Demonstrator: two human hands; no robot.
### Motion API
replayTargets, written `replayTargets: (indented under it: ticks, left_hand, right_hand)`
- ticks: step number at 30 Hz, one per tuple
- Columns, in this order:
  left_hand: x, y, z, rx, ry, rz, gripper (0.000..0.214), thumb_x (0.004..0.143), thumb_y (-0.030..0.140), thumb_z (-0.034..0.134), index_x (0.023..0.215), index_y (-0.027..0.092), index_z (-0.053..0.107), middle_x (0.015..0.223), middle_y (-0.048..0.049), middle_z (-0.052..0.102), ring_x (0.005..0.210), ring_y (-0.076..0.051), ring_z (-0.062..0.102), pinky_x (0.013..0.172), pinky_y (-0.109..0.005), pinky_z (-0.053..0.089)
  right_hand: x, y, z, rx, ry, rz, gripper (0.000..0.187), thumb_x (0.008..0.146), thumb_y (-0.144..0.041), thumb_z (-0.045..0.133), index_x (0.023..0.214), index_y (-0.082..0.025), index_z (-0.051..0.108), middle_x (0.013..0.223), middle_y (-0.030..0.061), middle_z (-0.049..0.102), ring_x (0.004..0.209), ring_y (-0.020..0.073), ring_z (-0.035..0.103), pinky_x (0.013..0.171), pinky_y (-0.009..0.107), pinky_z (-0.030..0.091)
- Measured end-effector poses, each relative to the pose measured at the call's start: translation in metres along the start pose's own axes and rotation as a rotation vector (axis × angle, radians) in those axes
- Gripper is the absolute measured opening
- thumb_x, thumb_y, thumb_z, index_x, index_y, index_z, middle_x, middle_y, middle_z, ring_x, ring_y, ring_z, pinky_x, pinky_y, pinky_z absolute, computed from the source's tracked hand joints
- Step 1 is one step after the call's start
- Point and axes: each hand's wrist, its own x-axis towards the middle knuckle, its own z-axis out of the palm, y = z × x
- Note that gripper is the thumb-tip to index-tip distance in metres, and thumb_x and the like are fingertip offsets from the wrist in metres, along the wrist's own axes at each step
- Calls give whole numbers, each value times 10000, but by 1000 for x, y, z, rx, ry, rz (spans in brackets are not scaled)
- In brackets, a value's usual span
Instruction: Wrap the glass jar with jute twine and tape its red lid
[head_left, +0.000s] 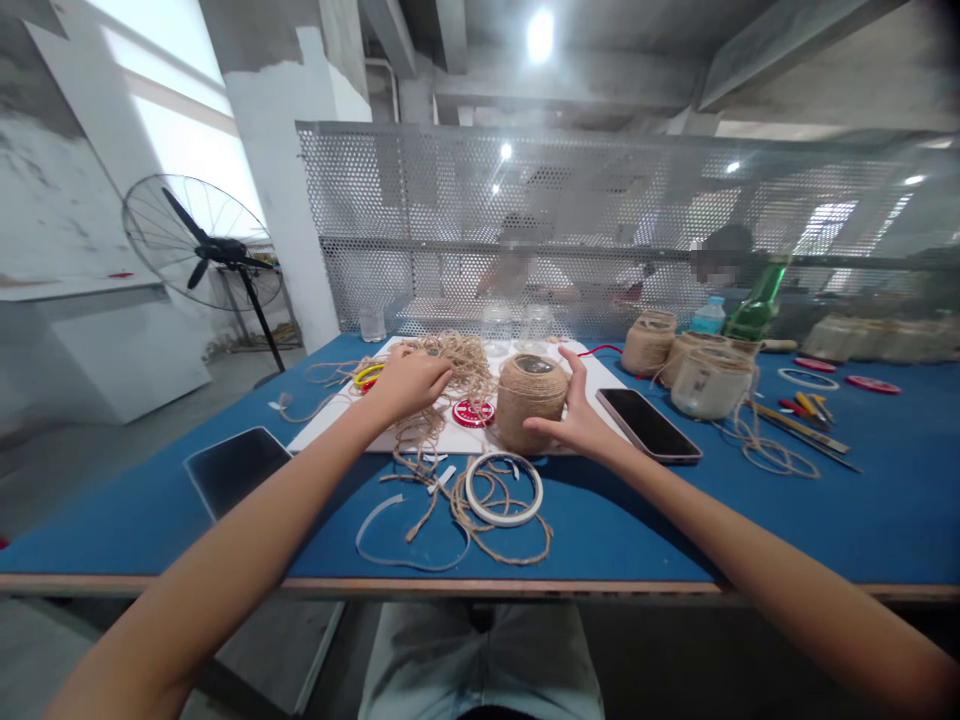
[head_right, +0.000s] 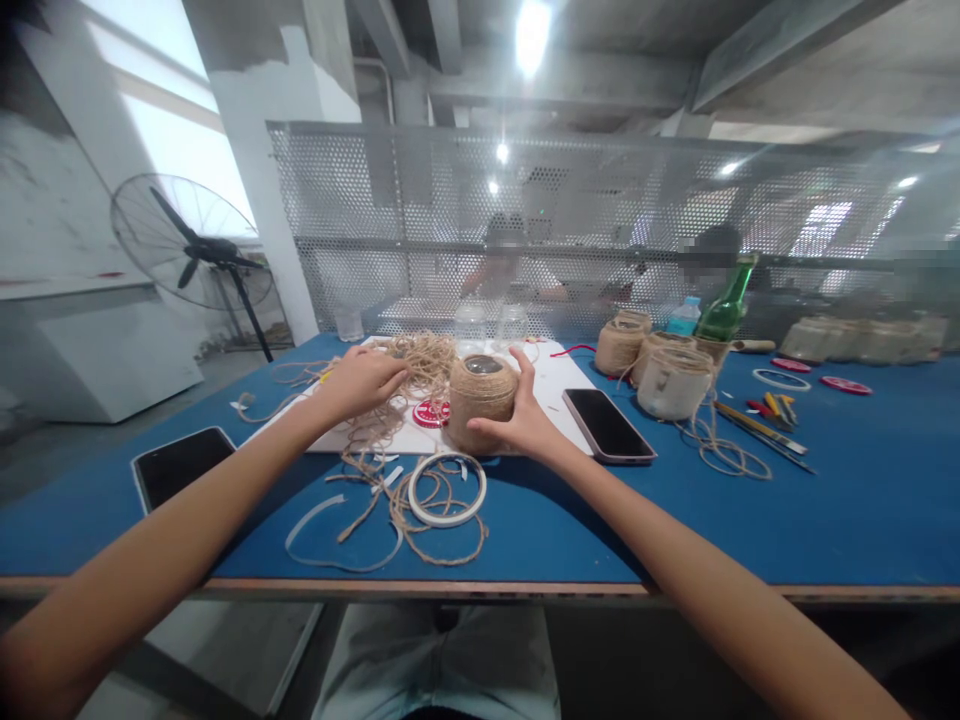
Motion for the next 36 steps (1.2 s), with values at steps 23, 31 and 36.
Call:
replayTargets:
  ticks: [23,31,36]
  left_hand:
    - [1,-1,-4,38,53,-17,349,897,369,279,865,220,594,790,-57,650,813,-199,573,760,-339,316]
    - [0,-1,-7,35,75,-21,335,896,361,285,879,221,590,786,-63,648,813,-210,574,754,-347,314]
    - [0,0,-7,26,69,-5,337,888,360,297,813,210,589,757,-60,644,793,-207,571,756,-348,313]
  right_hand:
    - [0,1,-4,0,-44,-6,977,606,-470,703,1317,-246,71,1316,153,313,1223,309,380,1029,486,271]
    - [0,4,-5,0,-49,-17,890,631,-424,701,1297,-246,137,1293,132,333,1183,277,417,1010,459,309]
    - [0,7,-5,75,-68,-8,883,641,-401,700,1306,-250,139,1268,122,376,1177,269,425,999,448,325]
